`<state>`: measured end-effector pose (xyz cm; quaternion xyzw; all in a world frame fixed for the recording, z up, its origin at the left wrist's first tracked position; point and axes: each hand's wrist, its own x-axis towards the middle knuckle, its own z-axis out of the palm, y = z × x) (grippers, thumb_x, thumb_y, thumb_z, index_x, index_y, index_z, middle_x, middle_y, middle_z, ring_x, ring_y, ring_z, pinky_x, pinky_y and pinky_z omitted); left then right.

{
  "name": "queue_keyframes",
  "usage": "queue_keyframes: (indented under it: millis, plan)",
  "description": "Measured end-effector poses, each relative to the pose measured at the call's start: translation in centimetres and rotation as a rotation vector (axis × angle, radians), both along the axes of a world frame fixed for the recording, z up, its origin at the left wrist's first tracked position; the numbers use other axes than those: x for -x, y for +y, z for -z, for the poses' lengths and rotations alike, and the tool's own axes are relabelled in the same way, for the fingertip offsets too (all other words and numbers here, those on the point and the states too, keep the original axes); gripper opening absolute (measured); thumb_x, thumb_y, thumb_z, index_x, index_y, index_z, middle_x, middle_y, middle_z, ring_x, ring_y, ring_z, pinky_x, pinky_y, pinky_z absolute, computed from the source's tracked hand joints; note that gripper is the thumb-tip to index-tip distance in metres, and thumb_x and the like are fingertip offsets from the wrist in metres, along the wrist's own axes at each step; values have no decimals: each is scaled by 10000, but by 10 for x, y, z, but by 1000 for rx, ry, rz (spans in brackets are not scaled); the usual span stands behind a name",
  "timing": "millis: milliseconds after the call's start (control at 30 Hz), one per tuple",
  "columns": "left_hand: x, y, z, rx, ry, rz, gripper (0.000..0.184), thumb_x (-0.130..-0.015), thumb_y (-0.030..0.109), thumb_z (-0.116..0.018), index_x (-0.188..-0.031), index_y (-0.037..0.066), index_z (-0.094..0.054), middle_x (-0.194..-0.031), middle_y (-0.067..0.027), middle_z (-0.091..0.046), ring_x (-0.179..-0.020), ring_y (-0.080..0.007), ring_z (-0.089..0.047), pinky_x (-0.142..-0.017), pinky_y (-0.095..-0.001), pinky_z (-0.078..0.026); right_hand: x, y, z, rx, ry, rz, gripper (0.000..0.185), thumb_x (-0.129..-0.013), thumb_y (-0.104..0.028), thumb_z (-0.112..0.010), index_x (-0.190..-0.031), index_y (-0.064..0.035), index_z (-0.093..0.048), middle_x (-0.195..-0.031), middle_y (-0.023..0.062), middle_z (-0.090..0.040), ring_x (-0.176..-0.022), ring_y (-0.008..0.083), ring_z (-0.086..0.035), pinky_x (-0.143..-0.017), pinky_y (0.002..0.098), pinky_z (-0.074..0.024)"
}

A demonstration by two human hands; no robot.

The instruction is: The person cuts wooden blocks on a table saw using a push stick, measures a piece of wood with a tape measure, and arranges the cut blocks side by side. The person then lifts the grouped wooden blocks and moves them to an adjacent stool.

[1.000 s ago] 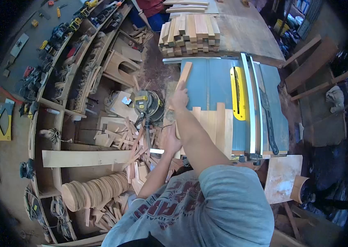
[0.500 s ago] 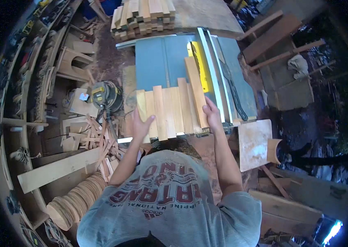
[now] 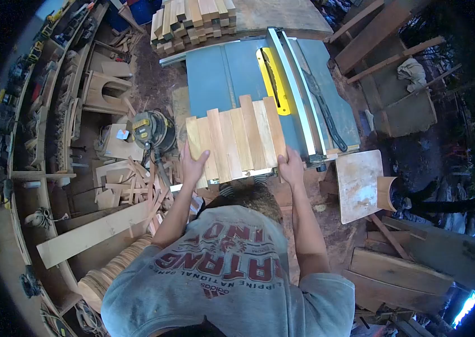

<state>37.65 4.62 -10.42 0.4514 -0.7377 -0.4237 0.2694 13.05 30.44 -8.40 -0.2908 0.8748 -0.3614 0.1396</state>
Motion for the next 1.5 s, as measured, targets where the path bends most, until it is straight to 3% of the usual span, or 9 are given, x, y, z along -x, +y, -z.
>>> queue_keyframes:
  millis: [167, 300, 567, 633, 833, 900, 1000, 1433, 1500]
  plan:
    - [-19, -40, 18, -246, 150, 65, 792, -979, 251, -716, -1630, 44, -315, -1508, -192, -505, -1381, -297, -507, -1148, -395, -404, -15, -8, 25, -38, 51, 0, 564, -903, -246, -689, -1436, -83, -601, -1130, 251, -689, -1100, 413, -642, -991, 482, -507]
    - [-28, -44, 17, -528, 290, 137, 737, -1063, 174, -601, -1678, 90, -205, -1608, -144, -436, -1423, -214, -463, -1148, -357, -405, -28, -2, 26, 112, -385, 53, 665, -867, -253, -775, -1476, -74, -579, -1152, 214, -694, -1124, 345, -664, -1007, 423, -517]
    - [-27, -48, 7, -663, 383, 167, 842, -1022, 138, -667, -1686, 100, -151, -1580, -139, -458, -1381, -231, -515, -1129, -356, -438, -57, -17, -8, 15, -259, 186, 695, -844, -143, -819, -1488, -51, -574, -1180, 191, -679, -1128, 273, -678, -998, 386, -530]
    - [-32, -51, 0, -645, 368, 199, 853, -1016, 126, -671, -1686, 103, -144, -1587, -139, -447, -1384, -235, -513, -1130, -363, -440, -63, -11, 6, 288, -578, 211, 686, -852, -102, -806, -1490, -32, -564, -1275, 171, -663, -1188, 244, -655, -1011, 388, -523]
    - [-58, -46, 5, -549, 217, 268, 850, -995, 65, -669, -1676, 76, -161, -1592, -147, -437, -1411, -247, -491, -1146, -372, -428, -109, 17, 30, 475, -572, 110, 831, -882, -47, -753, -1613, -42, -359, -1420, 139, -622, -1233, 233, -637, -1039, 362, -506]
    - [-60, -45, 10, -602, 300, 283, 856, -990, 54, -668, -1676, 72, -156, -1597, -150, -427, -1420, -248, -479, -1156, -377, -419, -107, 26, 43, 443, -494, 58, 909, -869, 24, -727, -1652, -55, -273, -1430, 132, -601, -1091, 227, -682, -931, 341, -553]
    - [-57, -42, 11, -587, 312, 267, 866, -993, 67, -672, -1679, 75, -144, -1606, -145, -412, -1431, -246, -464, -1170, -383, -403, -102, 16, 10, 528, -1042, 231, 1039, -816, 92, -726, -1688, -115, -201, -1299, 100, -652, -818, 141, -661, -666, 294, -571]
    - [-63, -19, -28, -555, 207, 161, 897, -973, 55, -677, -1689, 98, -137, -1663, -147, -314, -1465, -268, -394, -1206, -393, -344, -93, 33, -34, 599, -1120, 267, 1000, -811, 66, -733, -1673, -78, -246, -1462, 99, -555, -890, 141, -646, -680, 286, -562]
    - [-70, -24, -18, -540, 204, 176, 911, -979, 50, -670, -1694, 106, -109, -1664, -160, -310, -1450, -274, -414, -1208, -395, -339, -90, 59, -21, 550, -565, 83, 989, -838, 50, -753, -1674, -87, -244, -1406, 85, -594, -923, 155, -650, -728, 292, -575]
